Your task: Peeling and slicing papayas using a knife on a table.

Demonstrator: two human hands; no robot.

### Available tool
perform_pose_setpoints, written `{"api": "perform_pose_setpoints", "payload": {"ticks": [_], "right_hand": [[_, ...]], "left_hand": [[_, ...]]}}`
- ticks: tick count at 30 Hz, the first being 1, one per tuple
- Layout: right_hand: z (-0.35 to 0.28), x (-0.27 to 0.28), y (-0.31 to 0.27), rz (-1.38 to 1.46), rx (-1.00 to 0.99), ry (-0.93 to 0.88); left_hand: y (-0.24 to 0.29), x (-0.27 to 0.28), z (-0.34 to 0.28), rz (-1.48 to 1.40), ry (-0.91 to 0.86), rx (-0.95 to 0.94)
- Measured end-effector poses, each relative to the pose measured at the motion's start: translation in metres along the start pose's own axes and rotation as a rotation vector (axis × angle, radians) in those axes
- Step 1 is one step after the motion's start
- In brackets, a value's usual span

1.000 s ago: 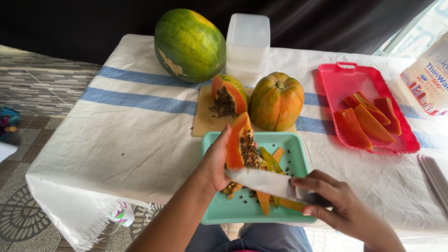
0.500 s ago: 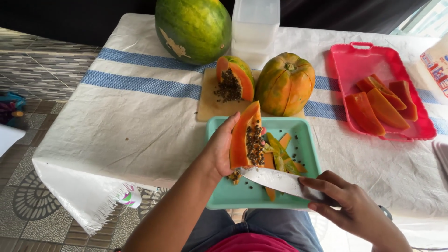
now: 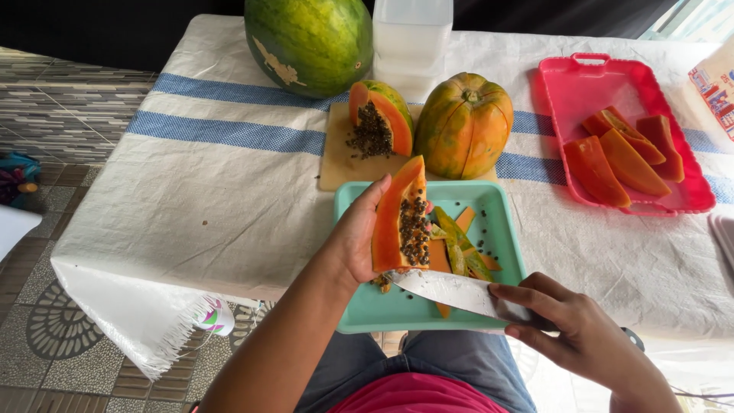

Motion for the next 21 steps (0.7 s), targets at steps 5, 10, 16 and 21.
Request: {"api": "perform_pose_setpoints", "payload": {"ticks": [5,10,16,21], "right_hand": [[0.003,-0.001,-0.003,0.002,0.021,-0.001],[0.002,-0.003,0.0,0.017,0.008,0.004],[0.001,-0.001,0.002,-0.013,-0.007,0.034],[-0.001,0.001,0.009,-0.026,-0.056,0.051]], "left_hand": [[-0.001,0.003,0.0,-0.012,0.001,0.008],[0.0,-0.002,-0.005,0.012,0.004,0.001],[0.001,-0.01,-0.012,-0.022,0.025,-0.034],[-0.008,-0.016,-0.014,0.014,0.03,0.026]]}}
Point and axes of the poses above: each hand's wrist, its own z-axis towards the middle knuckle, its own x-axis out of the back of the hand, y = z × x, the point moved 8 cm from there along z, towards the middle knuckle, and after that the axes turned 1 degree about x, right-handed, at the moved point
